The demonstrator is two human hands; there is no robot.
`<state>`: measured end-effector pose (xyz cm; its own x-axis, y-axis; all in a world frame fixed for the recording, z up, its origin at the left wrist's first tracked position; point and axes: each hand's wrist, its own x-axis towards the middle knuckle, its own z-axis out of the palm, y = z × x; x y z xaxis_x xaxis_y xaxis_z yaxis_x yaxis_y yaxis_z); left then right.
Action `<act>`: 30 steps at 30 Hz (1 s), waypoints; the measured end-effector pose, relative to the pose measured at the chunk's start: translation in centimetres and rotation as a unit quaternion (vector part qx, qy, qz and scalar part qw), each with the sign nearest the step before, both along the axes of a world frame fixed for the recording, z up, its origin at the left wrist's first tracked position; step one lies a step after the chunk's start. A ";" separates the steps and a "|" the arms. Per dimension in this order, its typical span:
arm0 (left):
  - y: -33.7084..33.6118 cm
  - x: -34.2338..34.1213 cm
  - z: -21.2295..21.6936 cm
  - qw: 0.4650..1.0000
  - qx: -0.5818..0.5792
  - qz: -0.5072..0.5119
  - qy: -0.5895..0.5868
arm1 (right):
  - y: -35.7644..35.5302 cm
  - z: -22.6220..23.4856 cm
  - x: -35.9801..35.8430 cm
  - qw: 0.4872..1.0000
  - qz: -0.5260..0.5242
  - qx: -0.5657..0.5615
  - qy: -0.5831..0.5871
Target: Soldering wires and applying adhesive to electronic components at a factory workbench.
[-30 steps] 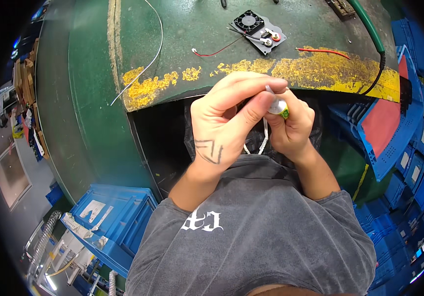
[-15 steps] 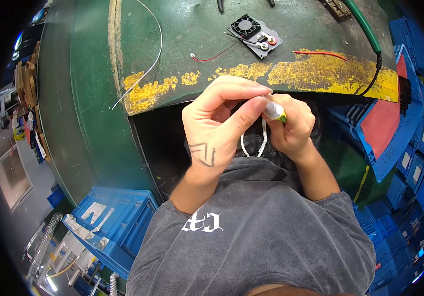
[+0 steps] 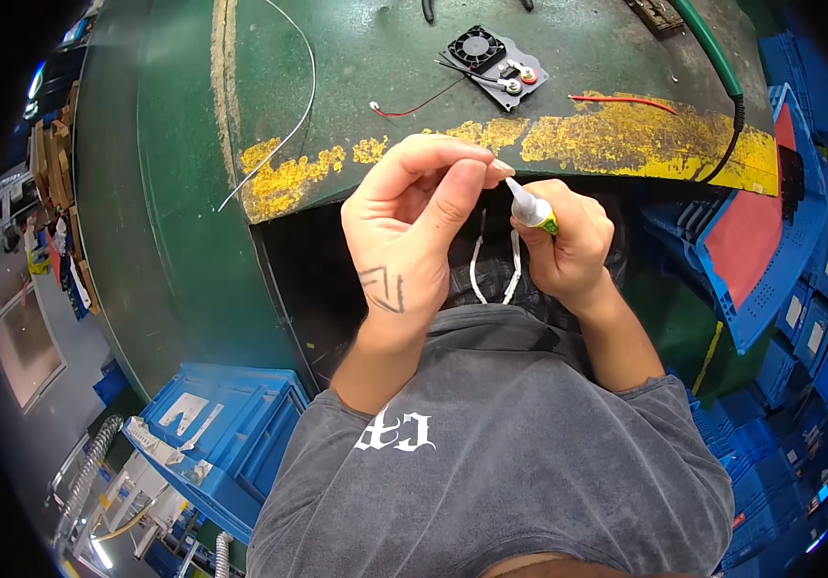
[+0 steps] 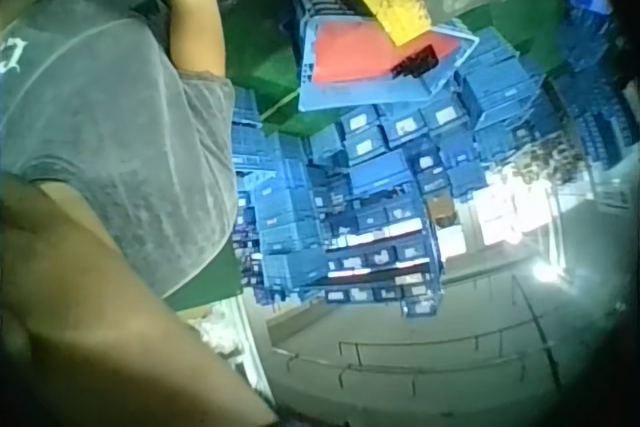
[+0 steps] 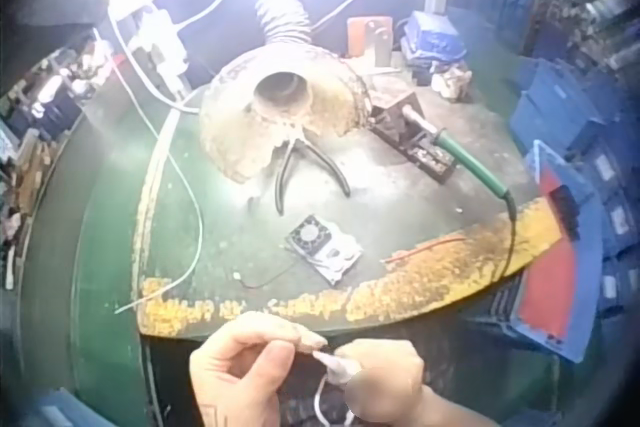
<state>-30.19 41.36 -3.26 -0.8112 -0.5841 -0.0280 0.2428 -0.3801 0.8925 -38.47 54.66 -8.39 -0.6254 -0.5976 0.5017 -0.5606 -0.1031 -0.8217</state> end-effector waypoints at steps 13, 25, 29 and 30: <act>-0.2 0.3 0.0 0.987 -0.141 -0.019 -0.072 | 0.4 -1.0 -0.6 0.999 0.022 0.016 0.029; -3.0 1.7 -1.1 0.988 -0.095 0.070 -0.102 | 1.6 0.9 -0.6 0.996 -0.007 0.046 -0.076; -3.1 2.1 -1.6 0.985 -0.090 0.077 -0.122 | 3.2 1.7 -0.7 0.987 -0.073 0.028 -0.137; -3.0 2.6 -1.5 0.987 -0.094 0.075 -0.109 | 3.8 2.4 -1.0 0.984 -0.094 0.031 -0.148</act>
<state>-27.64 38.34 -4.79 -0.7019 -0.7086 -0.0719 0.0785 -0.1772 0.9810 -39.44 58.45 -6.03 -0.8414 -0.4806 0.2471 -0.3001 0.0352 -0.9533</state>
